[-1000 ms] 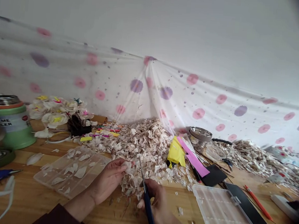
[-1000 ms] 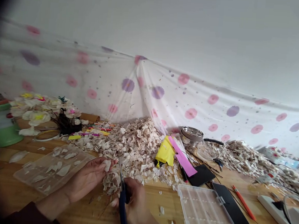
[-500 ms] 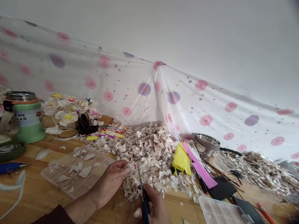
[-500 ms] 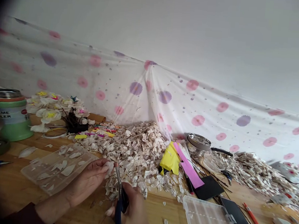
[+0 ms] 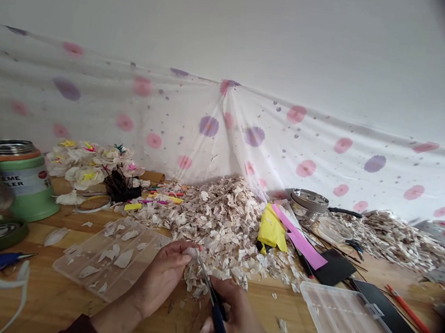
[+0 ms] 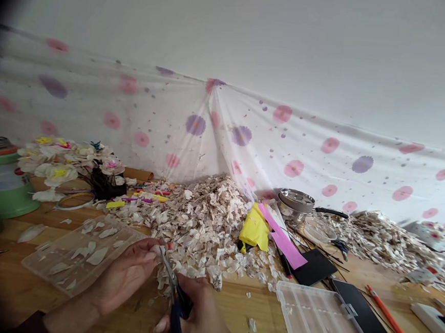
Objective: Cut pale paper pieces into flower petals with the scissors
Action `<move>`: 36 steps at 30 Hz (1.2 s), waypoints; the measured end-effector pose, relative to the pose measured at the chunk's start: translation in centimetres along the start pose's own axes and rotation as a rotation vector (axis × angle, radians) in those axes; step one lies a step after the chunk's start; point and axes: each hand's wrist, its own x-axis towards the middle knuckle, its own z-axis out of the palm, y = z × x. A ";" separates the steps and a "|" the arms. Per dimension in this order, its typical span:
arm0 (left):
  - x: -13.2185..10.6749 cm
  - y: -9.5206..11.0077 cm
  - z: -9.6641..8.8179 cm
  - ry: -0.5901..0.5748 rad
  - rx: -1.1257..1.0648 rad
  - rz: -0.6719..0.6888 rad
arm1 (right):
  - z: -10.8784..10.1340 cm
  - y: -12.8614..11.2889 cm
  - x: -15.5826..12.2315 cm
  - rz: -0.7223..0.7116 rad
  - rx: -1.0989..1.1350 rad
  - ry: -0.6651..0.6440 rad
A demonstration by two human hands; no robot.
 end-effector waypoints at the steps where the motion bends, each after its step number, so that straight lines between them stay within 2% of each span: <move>1: 0.0 0.0 0.0 -0.007 -0.004 -0.006 | 0.0 0.3 -0.1 0.022 0.040 -0.021; 4: 0.1 -0.2 -0.2 -0.044 -0.024 -0.036 | 0.1 1.0 -0.4 0.076 0.154 -0.077; 6: 0.2 -0.3 -0.3 -0.062 -0.035 -0.050 | 0.0 1.3 -0.4 0.070 0.185 -0.069; 8: 0.2 -0.4 -0.3 -0.049 -0.037 -0.055 | 0.0 1.3 -0.4 0.045 0.179 -0.056; 13: 0.2 -0.4 -0.4 0.017 -0.005 -0.050 | 0.1 1.8 -0.4 0.041 0.203 -0.132; 18: 0.3 -0.4 -0.4 -0.002 0.013 -0.035 | 0.2 2.5 -0.7 0.024 0.241 -0.132; 25: 0.5 -0.3 -0.4 -0.033 0.026 -0.031 | 0.4 1.5 -0.5 0.071 0.264 -0.148; 36: 0.4 -0.1 -0.7 -0.019 0.031 -0.042 | 0.3 0.7 -0.3 0.061 0.304 -0.147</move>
